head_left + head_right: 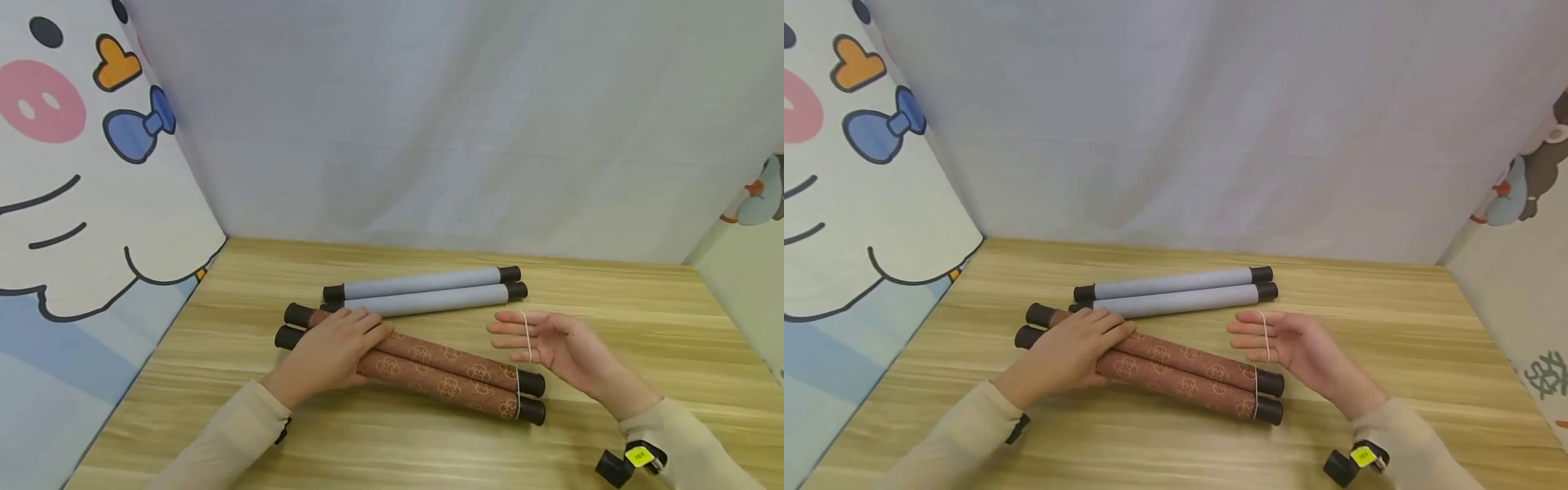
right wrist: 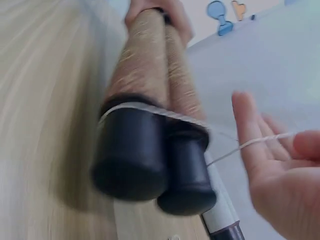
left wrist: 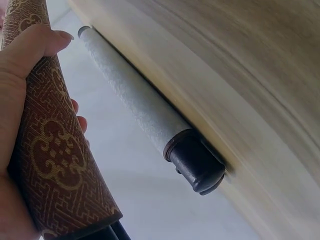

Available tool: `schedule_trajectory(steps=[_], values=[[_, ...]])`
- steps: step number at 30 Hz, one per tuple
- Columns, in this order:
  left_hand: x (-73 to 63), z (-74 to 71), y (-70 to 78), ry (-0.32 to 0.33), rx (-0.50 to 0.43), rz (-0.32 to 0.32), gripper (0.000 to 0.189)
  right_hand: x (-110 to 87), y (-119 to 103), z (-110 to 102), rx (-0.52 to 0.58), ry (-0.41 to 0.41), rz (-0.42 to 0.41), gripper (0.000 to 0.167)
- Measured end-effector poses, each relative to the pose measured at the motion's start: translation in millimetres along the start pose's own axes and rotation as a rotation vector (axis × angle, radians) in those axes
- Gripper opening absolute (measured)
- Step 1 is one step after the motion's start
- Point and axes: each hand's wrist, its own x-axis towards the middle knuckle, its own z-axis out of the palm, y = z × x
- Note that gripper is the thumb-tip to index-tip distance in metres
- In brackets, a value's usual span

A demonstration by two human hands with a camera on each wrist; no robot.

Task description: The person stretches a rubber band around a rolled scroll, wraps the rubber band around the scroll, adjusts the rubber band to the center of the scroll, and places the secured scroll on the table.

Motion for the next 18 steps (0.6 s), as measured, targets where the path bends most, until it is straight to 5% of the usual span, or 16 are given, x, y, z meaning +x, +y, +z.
schedule_trajectory(steps=[4,8,14,18], values=[[-0.6,0.3,-0.8,-0.002,0.004,-0.004,0.080,2.6,8.3,2.7,-0.312,0.156,-0.152,0.040],[-0.2,0.1,-0.4,-0.003,0.000,-0.011,0.078,3.3,11.9,6.9,-0.593,0.332,-0.170,0.044],[0.7,-1.5,-0.1,0.006,0.023,-0.037,0.079,3.3,13.6,21.6,-1.020,0.318,-0.091,0.072],[1.1,-0.5,0.4,0.000,0.017,-0.067,0.079,3.6,17.0,34.0,-1.351,0.341,-0.110,0.086]])
